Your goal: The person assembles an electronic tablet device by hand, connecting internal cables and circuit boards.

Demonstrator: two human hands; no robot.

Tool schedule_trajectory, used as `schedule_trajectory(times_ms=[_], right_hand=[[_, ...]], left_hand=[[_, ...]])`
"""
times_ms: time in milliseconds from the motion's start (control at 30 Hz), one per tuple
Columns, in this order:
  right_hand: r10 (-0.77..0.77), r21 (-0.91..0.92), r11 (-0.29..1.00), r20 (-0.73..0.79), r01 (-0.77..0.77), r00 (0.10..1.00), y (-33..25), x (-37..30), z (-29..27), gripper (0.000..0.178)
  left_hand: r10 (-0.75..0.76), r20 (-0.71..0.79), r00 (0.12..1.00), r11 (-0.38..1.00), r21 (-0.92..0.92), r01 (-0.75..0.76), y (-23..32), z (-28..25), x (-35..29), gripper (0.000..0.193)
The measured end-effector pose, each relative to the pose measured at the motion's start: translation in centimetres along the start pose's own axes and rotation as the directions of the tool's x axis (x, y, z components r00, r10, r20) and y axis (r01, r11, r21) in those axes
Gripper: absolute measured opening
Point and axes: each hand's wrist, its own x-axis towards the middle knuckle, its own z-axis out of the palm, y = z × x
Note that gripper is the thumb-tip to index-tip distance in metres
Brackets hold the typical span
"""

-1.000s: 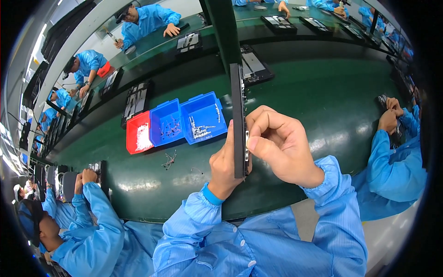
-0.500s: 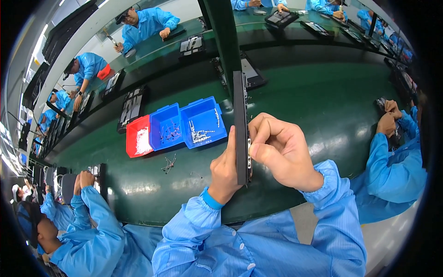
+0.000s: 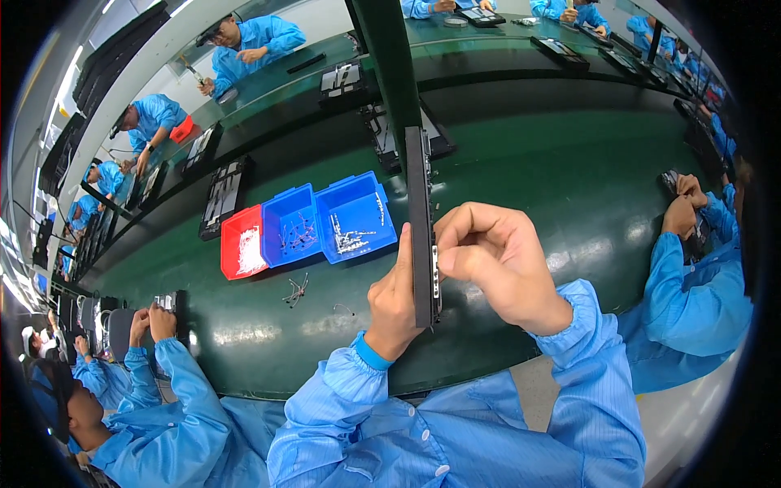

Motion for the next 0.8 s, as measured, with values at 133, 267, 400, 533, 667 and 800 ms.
schedule_trajectory(times_ms=[133, 267, 400, 533, 667, 800], right_hand=[[0.047, 0.018, 0.999, -0.010, -0.046, 0.999, -0.32, 0.01, -0.20, 0.004], [0.042, -0.006, 0.999, 0.001, -0.042, 0.999, -0.14, 0.12, -0.44, 0.006], [0.056, -0.038, 0.998, 0.004, -0.056, 0.998, -0.31, 0.07, -0.87, 0.007], [0.090, -0.001, 0.996, -0.038, -0.090, 0.995, -0.30, 0.36, -0.21, 0.013], [0.015, 0.035, 0.999, 0.006, -0.016, 1.000, 0.35, 0.04, -0.57, 0.030], [0.016, 0.001, 1.000, 0.005, -0.016, 1.000, 0.19, 0.03, -0.49, 0.037]], left_hand=[[0.006, 0.000, 1.000, 1.000, 0.009, -0.006, 0.47, -0.24, 0.35, 0.073], [-0.008, -0.002, 1.000, 1.000, -0.010, 0.008, 0.50, -0.28, 0.32, 0.073], [-0.002, -0.004, 1.000, 1.000, -0.010, 0.002, 0.90, -0.32, 0.55, 0.073], [-0.008, -0.011, 1.000, 1.000, 0.009, 0.009, 0.64, -0.13, 0.50, 0.072], [-0.011, -0.003, 1.000, 1.000, -0.015, 0.011, 0.77, -0.35, 0.83, 0.069], [-0.039, 0.018, 0.999, 0.997, -0.063, 0.040, 0.84, -0.50, 0.87, 0.068]])
